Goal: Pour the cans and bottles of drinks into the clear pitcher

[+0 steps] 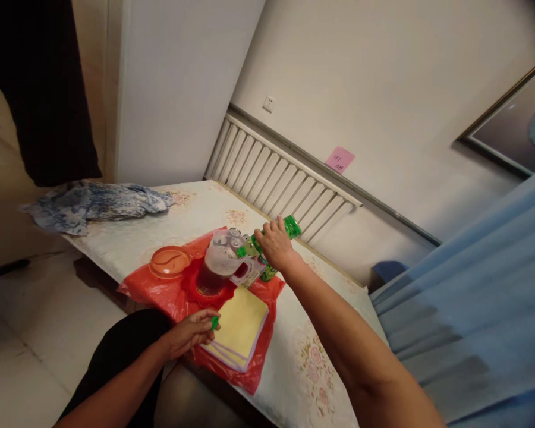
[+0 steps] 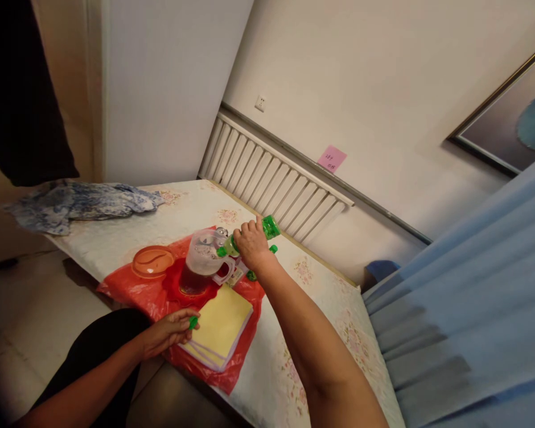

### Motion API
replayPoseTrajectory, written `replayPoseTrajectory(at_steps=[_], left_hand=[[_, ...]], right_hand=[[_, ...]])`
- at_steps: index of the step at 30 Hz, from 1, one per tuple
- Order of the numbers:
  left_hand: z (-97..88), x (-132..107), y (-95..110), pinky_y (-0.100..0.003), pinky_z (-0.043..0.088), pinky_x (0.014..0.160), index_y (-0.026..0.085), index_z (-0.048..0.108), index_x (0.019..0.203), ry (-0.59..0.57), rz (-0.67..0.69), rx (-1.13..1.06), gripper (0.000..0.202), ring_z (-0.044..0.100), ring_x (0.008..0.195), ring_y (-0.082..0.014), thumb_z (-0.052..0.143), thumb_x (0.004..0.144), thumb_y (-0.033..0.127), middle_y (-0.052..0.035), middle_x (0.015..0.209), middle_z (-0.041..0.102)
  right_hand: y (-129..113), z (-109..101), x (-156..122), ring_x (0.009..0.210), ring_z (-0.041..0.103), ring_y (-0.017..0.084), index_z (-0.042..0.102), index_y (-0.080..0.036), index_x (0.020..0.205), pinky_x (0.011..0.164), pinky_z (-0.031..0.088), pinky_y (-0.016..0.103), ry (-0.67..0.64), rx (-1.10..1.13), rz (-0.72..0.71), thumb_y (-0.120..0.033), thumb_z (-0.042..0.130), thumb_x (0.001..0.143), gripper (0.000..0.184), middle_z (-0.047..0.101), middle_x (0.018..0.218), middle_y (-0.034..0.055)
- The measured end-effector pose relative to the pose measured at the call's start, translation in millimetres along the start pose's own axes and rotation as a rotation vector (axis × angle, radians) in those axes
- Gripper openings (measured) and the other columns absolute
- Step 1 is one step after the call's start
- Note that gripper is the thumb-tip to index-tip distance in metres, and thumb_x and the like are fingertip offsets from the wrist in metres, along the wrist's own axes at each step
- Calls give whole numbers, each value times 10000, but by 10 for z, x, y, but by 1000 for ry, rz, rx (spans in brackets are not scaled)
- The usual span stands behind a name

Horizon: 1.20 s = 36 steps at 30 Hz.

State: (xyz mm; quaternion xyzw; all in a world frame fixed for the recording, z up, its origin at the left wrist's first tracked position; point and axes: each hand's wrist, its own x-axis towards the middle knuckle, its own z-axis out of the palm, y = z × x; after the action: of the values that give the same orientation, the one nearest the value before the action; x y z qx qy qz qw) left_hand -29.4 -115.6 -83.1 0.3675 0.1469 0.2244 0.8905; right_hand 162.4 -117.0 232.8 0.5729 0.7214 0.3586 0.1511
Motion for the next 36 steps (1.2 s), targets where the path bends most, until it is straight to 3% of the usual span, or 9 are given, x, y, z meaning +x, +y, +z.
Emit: replayPoseTrajectory(at_steps=[13, 24, 28, 31, 36], left_hand=[[22, -32, 8, -251, 468, 679, 182, 665, 1047, 16, -7, -13, 428, 633, 690, -118, 872, 687, 284, -31, 935, 690], [146, -147, 89, -280, 502, 754, 171, 676, 1037, 66, -29, -5, 476, 654, 729, -131, 904, 640, 302, -36, 922, 690], [339, -174, 212, -284, 503, 750, 168, 674, 1025, 115, 0, 41, 491, 648, 715, -126, 905, 624, 334, -18, 885, 672], [566, -153, 386, -250, 470, 658, 166, 669, 1017, 168, 71, 134, 492, 613, 660, -109, 889, 618, 354, 1, 819, 647], [930, -83, 707, -276, 462, 659, 153, 651, 1040, 248, 258, 332, 462, 597, 658, -128, 813, 651, 341, -5, 809, 645]], right_hand=[[-9, 3, -32, 1104, 510, 299, 632, -150, 1146, 1135, 146, 576, -36, 43, 47, -153, 451, 942, 273, 624, 1089, 155], [-60, 105, -271, 1107, 541, 323, 567, -186, 1238, 1063, 249, 561, -132, 194, 242, -311, 616, 866, 396, 630, 1158, 157], [-119, 194, -445, 1084, 564, 305, 565, -202, 1263, 1015, 325, 492, -141, 327, 347, -323, 617, 848, 436, 647, 1145, 149], [-251, 354, -662, 1051, 595, 281, 580, -204, 1253, 933, 411, 409, -107, 536, 465, -302, 608, 813, 452, 668, 1096, 120], [-679, 704, -1180, 950, 647, 234, 627, -161, 1164, 838, 500, 320, 116, 999, 564, -228, 625, 675, 494, 699, 1048, 81]])
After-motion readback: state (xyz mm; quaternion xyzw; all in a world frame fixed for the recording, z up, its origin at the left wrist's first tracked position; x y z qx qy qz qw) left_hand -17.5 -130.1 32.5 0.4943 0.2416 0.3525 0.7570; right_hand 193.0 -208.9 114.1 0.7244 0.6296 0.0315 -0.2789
